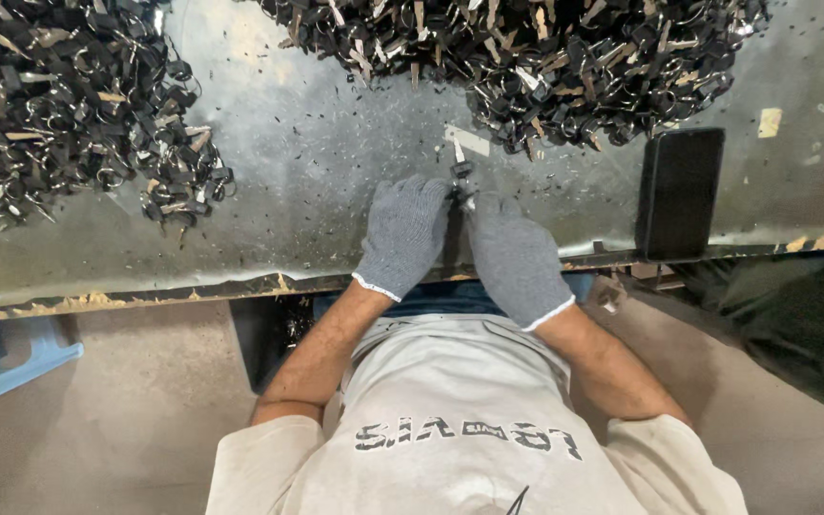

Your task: The person sits at a workbench covered with a large pile of small black metal parts and sorts through them. They pick up individual parts with both gloved hands, turn and check each piece, and set it back down on the bench, working through the pile one piece at a time.

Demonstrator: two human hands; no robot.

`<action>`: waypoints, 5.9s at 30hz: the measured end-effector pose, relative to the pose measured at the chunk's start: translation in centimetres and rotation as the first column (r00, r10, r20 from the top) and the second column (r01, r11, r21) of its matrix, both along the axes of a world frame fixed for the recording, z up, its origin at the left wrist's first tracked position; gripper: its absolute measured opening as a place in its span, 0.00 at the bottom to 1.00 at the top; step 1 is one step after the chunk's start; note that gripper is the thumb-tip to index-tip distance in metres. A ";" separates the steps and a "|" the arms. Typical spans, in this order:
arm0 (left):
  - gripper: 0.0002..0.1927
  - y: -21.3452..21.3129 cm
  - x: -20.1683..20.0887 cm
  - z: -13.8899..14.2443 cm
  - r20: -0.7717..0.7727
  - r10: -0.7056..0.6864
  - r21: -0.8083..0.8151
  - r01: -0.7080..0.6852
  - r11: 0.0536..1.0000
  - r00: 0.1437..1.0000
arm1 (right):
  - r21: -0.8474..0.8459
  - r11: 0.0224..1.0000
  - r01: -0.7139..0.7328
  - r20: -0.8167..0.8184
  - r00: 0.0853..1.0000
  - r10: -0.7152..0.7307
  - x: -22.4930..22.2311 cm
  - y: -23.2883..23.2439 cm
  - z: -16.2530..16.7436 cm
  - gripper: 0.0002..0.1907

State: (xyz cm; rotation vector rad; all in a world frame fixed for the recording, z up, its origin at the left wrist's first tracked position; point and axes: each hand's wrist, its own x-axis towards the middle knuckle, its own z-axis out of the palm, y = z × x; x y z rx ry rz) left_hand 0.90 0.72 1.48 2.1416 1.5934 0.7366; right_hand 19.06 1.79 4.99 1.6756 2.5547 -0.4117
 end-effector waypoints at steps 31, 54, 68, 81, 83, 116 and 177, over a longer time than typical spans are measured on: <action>0.17 -1.5 0.1 0.3 -0.097 0.101 0.114 -0.090 0.989 0.990 | -0.206 0.978 -0.043 -0.105 0.994 0.021 0.9 1.0 -0.5 0.32; 0.15 4.8 -0.7 2.4 0.104 -0.100 0.017 0.098 0.995 0.990 | -0.161 0.947 -0.276 -0.270 0.936 0.227 -1.2 -0.7 -0.8 0.23; 0.09 1.4 -0.4 -0.1 -0.010 0.042 0.004 -0.042 0.999 0.999 | -0.084 0.996 -0.025 -0.243 0.970 0.004 -0.4 1.1 -0.5 0.18; 0.15 0.9 -0.6 -1.6 -0.140 -0.098 0.109 0.114 0.988 0.985 | -0.046 0.999 -0.016 -0.094 0.996 0.011 -1.2 1.2 -0.7 0.08; 0.17 1.0 -0.8 -1.4 -0.059 -0.067 0.078 0.072 0.994 0.996 | -0.128 0.990 -0.062 -0.198 0.980 0.036 -0.2 2.4 -0.1 0.10; 0.16 -0.2 -0.5 0.5 -0.008 0.102 0.093 -0.101 0.990 0.995 | -0.238 0.971 -0.035 -0.210 0.978 -0.016 0.1 2.4 -0.6 0.26; 0.19 0.6 -0.7 0.5 -0.015 0.165 -0.096 -0.166 0.981 0.986 | -0.135 0.991 -0.012 -0.320 0.947 -0.032 0.5 1.3 -1.4 0.28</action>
